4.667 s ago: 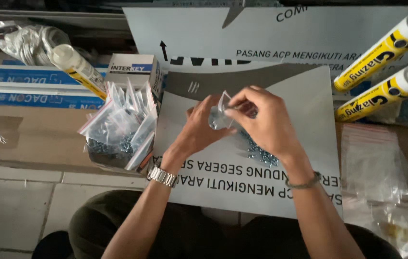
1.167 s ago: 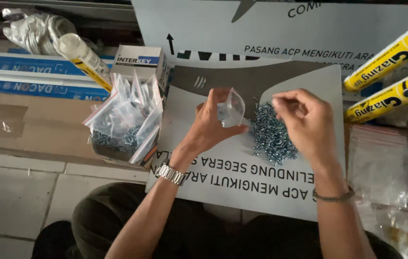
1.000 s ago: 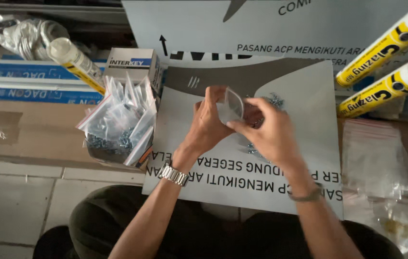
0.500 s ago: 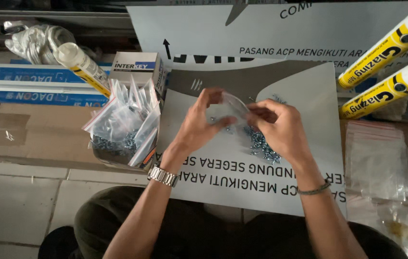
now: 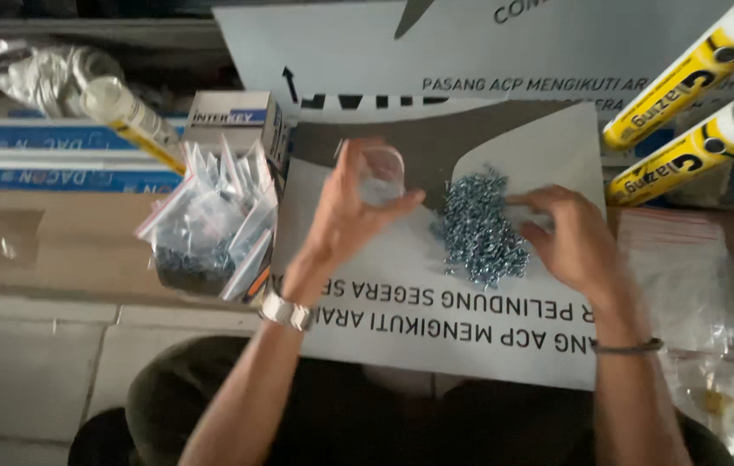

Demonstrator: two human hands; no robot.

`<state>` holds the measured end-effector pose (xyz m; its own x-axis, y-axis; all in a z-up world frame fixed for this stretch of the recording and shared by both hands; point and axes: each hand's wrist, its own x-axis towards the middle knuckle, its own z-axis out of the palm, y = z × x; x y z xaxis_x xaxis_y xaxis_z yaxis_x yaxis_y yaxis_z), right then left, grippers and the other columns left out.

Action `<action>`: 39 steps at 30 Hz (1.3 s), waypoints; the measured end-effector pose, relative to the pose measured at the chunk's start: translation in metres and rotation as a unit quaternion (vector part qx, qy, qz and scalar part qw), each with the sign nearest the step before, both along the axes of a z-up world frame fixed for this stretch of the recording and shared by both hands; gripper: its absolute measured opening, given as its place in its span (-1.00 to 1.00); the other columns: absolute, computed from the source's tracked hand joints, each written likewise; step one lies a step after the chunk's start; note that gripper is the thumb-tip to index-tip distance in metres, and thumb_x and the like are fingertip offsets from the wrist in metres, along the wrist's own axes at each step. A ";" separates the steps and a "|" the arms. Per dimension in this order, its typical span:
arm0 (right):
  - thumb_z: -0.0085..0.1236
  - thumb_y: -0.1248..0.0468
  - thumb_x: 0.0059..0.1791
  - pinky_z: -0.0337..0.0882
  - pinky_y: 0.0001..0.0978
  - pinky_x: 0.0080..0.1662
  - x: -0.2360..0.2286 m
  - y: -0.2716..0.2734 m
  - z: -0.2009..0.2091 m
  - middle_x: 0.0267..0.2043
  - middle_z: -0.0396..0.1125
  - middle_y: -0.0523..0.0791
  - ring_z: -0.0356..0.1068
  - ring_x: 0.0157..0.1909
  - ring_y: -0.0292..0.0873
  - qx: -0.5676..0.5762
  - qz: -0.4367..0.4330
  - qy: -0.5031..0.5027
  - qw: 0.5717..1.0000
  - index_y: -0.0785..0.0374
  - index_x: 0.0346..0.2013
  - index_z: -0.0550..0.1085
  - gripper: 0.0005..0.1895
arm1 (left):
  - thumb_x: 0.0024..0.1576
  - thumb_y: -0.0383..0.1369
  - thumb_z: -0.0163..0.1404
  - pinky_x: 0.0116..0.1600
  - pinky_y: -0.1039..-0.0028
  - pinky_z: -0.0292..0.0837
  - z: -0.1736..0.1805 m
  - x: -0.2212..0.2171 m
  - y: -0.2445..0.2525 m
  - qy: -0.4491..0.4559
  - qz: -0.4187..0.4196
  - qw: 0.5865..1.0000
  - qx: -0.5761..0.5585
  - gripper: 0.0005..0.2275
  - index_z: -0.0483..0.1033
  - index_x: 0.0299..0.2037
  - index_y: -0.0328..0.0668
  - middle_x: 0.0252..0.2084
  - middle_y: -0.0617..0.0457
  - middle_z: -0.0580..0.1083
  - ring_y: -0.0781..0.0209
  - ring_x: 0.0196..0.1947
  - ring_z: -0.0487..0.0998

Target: The person picks up small metal rivets from a pile and places them individually into a small transparent plastic bag.

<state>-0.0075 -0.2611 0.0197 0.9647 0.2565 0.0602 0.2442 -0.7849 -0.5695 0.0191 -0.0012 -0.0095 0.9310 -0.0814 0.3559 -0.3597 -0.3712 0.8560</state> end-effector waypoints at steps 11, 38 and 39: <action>0.17 0.38 -0.05 0.43 -0.05 0.01 0.007 -0.032 -0.049 -0.13 0.42 0.10 0.40 0.00 0.18 -0.042 -0.028 0.030 0.998 0.34 -0.16 0.55 -0.82 | -0.18 -0.34 0.34 0.12 0.00 0.36 -0.006 -0.001 0.025 0.060 -0.039 0.995 0.075 -0.27 0.26 0.24 -0.18 -0.07 -0.12 0.52 -0.12 -0.02 0.56; 0.36 0.38 -0.10 0.44 -0.41 -0.28 0.009 0.066 0.028 -0.41 0.44 -0.04 0.42 -0.36 -0.22 0.274 -0.066 -0.059 0.958 0.23 -0.27 0.61 -0.87 | -0.13 -0.26 0.33 0.23 -0.17 0.19 -0.003 -0.008 0.021 0.048 -0.079 0.992 0.081 -0.27 0.22 0.24 -0.20 -0.01 -0.15 0.51 -0.23 0.09 0.48; 0.35 0.37 -0.10 0.46 -0.36 -0.29 0.011 0.081 0.032 -0.43 0.45 -0.03 0.46 -0.38 -0.17 0.284 -0.025 -0.074 0.956 0.25 -0.27 0.61 -0.87 | -0.11 -0.23 0.30 0.27 -0.22 0.08 0.003 -0.011 0.022 0.072 -0.080 0.989 0.105 -0.27 0.19 0.26 -0.17 0.01 -0.12 0.49 -0.24 0.12 0.45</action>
<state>0.0038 -0.1803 0.0522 0.9451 0.0954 0.3125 0.3251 -0.3719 -0.8695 0.0078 0.0203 -0.0069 0.9400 -0.2901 0.1794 -0.3077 -0.4938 0.8133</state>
